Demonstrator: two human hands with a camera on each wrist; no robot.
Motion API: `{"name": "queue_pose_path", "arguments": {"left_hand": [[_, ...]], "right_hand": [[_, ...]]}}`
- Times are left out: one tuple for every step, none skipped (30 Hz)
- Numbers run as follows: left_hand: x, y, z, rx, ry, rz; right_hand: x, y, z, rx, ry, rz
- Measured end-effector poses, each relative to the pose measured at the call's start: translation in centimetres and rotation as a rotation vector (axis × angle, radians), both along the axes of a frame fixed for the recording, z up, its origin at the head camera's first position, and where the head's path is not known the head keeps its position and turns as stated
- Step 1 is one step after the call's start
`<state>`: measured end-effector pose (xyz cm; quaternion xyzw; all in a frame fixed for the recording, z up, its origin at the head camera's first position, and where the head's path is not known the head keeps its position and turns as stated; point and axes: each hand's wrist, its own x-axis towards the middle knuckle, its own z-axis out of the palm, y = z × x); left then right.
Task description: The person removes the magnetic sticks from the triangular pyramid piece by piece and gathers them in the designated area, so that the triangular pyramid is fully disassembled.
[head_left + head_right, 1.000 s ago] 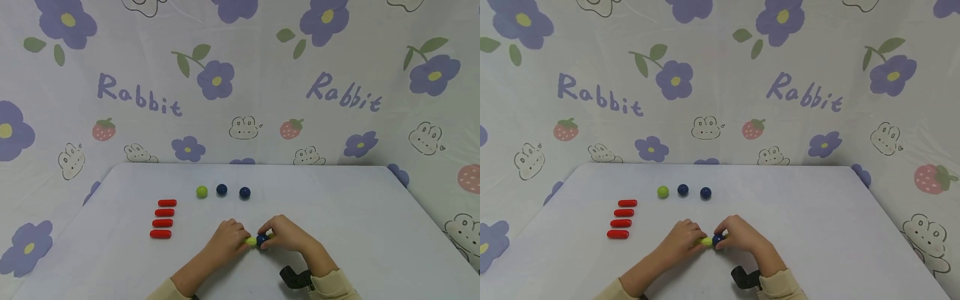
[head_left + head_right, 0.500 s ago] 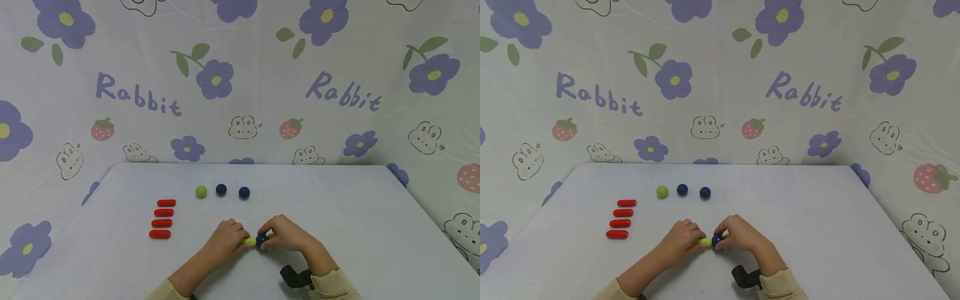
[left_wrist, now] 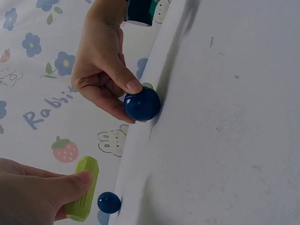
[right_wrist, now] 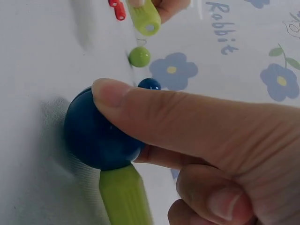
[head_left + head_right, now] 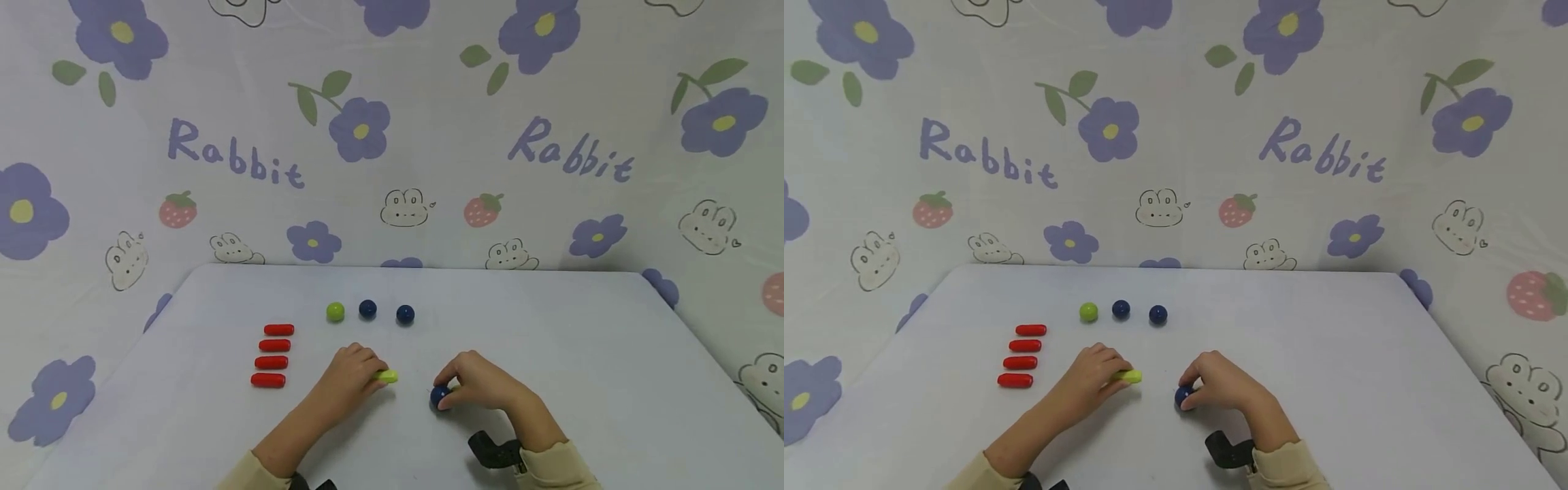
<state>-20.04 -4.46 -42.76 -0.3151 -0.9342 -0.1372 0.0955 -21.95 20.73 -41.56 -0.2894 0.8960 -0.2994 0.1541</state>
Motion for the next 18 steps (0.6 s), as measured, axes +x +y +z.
{"name": "queue_pose_path", "arguments": {"left_hand": [[-0.1,-0.1,0.0,0.006,0.003,-0.003],[-0.1,-0.1,0.0,0.012,0.000,-0.004],[-0.1,-0.1,0.0,0.016,-0.005,-0.006],[-0.1,-0.2,-0.1,0.024,-0.008,-0.012],[-0.1,-0.2,-0.1,0.033,-0.009,-0.020],[-0.1,-0.3,-0.2,0.038,-0.010,-0.027],[0.0,-0.5,-0.3,0.045,-0.014,-0.031],[0.1,-0.6,-0.3,0.047,-0.020,-0.031],[0.2,-0.9,-0.4,0.045,-0.023,-0.028],[0.3,-1.2,-0.4,0.044,-0.023,-0.024],[0.4,-1.6,-0.4,0.040,-0.025,-0.016],[0.6,-2.0,-0.4,0.037,-0.028,-0.006],[0.7,-2.5,-0.4,0.036,-0.029,0.005],[0.9,-3.0,-0.4,0.035,-0.028,0.016],[1.0,-3.6,-0.3,0.028,-0.020,0.028],[1.2,-4.1,-0.3,0.023,-0.010,0.040],[1.3,-4.8,-0.3,0.016,0.003,0.052],[1.5,-5.4,-0.3,0.007,0.014,0.063]], "right_hand": [[0.0,0.0,0.0,0.000,0.001,0.003],[0.0,0.0,0.0,0.001,-0.004,0.000],[0.0,-0.1,0.1,0.003,-0.008,-0.005],[0.0,-0.1,0.1,0.003,-0.010,-0.009],[0.0,-0.1,0.1,0.006,-0.008,-0.014],[0.0,-0.1,0.1,0.007,-0.007,-0.017],[0.0,-0.1,0.1,0.008,-0.009,-0.020],[0.1,-0.1,0.1,0.007,-0.015,-0.023],[0.1,-0.1,0.1,0.006,-0.015,-0.022],[0.1,-0.2,0.0,0.005,-0.014,-0.020],[0.1,-0.2,0.0,0.004,-0.015,-0.020],[0.1,-0.2,-0.1,0.002,-0.017,-0.021],[0.1,-0.2,-0.1,0.000,-0.021,-0.024],[0.1,-0.2,-0.1,-0.002,-0.021,-0.028],[0.1,-0.3,-0.1,-0.004,-0.023,-0.033],[0.1,-0.2,-0.2,-0.006,-0.026,-0.040],[0.1,-0.2,-0.2,-0.005,-0.028,-0.046],[0.2,-0.2,-0.3,-0.003,-0.031,-0.053]]}}
